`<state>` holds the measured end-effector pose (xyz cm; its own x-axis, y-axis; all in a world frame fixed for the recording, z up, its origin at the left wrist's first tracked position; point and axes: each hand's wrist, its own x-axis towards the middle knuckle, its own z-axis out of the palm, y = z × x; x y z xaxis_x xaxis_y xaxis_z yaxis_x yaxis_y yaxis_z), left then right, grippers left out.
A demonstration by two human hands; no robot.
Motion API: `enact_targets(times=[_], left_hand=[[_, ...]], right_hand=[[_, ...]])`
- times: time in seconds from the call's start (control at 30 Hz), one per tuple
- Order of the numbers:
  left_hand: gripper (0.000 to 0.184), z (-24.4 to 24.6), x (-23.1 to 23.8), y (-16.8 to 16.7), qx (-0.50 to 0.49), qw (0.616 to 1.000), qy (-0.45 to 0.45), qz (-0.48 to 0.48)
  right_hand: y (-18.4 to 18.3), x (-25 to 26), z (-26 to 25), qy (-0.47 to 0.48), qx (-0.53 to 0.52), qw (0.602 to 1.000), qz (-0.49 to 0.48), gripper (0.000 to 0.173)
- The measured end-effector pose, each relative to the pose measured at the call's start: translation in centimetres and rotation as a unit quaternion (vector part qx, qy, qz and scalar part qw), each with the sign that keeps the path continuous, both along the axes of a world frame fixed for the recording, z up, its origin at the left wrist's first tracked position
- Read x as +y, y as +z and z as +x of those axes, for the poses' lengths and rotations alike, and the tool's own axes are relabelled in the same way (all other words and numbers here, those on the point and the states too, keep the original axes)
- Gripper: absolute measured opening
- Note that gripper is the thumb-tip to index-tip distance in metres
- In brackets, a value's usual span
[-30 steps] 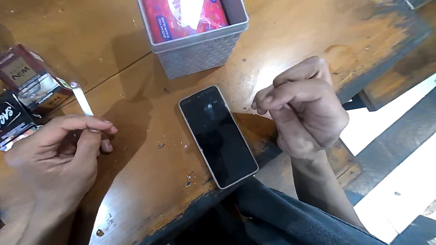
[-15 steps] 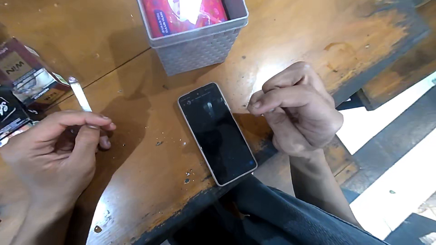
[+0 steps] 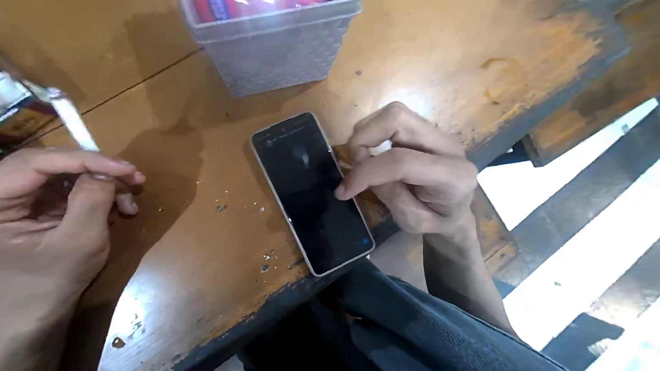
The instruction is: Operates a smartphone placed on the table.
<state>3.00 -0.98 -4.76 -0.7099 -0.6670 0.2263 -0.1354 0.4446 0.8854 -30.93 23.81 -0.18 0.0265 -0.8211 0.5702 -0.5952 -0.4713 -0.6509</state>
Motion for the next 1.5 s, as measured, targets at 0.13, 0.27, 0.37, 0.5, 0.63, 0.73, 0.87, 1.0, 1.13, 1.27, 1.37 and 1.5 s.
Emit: enact_targets(times=[0.13, 0.27, 0.37, 0.5, 0.63, 0.73, 0.87, 1.0, 1.13, 1.27, 1.37, 1.5], left_hand=[[0.016, -0.4, 0.6, 1.1, 0.011, 1.000, -0.010, -0.016], [0.017, -1.6, 0.8, 2.2, 0.014, 0.999, -0.018, -0.046], [0.019, 0.5, 0.1, 0.2, -0.007, 1.000, -0.014, -0.007], [0.018, -1.8, 1.3, 1.9, -0.024, 0.999, 0.009, 0.031], [0.018, -1.5, 1.0, 1.4, -0.011, 1.000, 0.008, -0.006], [0.018, -1.1, 0.3, 1.2, 0.003, 1.000, -0.016, -0.020], [0.017, -1.5, 1.0, 2.4, -0.010, 0.999, -0.010, -0.044], [0.017, -1.7, 1.0, 2.3, -0.006, 0.999, -0.013, -0.037], [0.017, -1.7, 0.7, 1.8, 0.006, 0.999, -0.013, -0.034], [0.017, -1.5, 0.7, 1.6, 0.005, 1.000, -0.014, -0.027], [0.018, -1.2, 0.5, 1.5, 0.003, 1.000, -0.015, -0.018], [0.019, -1.7, 0.4, 1.6, 0.008, 0.999, -0.024, -0.020]], right_hand=[[-0.3, 0.1, 0.3, -0.062, 0.025, 0.998, -0.021, 0.009], [-0.5, -0.1, 0.3, -0.077, 0.039, 0.996, -0.026, 0.010], [-0.3, -0.3, 0.5, -0.078, 0.029, 0.996, -0.009, 0.017], [0.4, -0.1, 0.7, -0.063, 0.003, 0.998, 0.029, 0.023], [0.1, -0.1, 0.2, -0.015, -0.011, 0.999, 0.041, 0.027], [-0.1, -0.2, -0.1, -0.022, 0.001, 0.999, 0.034, 0.029], [-0.5, 0.1, -0.3, 0.055, 0.005, 0.998, 0.031, 0.024], [-0.8, 0.0, -0.3, 0.117, 0.059, 0.991, 0.024, 0.023], [-0.8, -0.1, -0.4, 0.156, 0.083, 0.984, 0.029, 0.024], [-0.8, -0.1, -0.3, 0.160, 0.105, 0.981, 0.044, 0.020], [-0.7, -0.1, -0.4, 0.108, 0.053, 0.993, 0.014, 0.017], [-0.3, 0.0, -0.4, -0.001, -0.070, 0.997, -0.013, 0.020]])
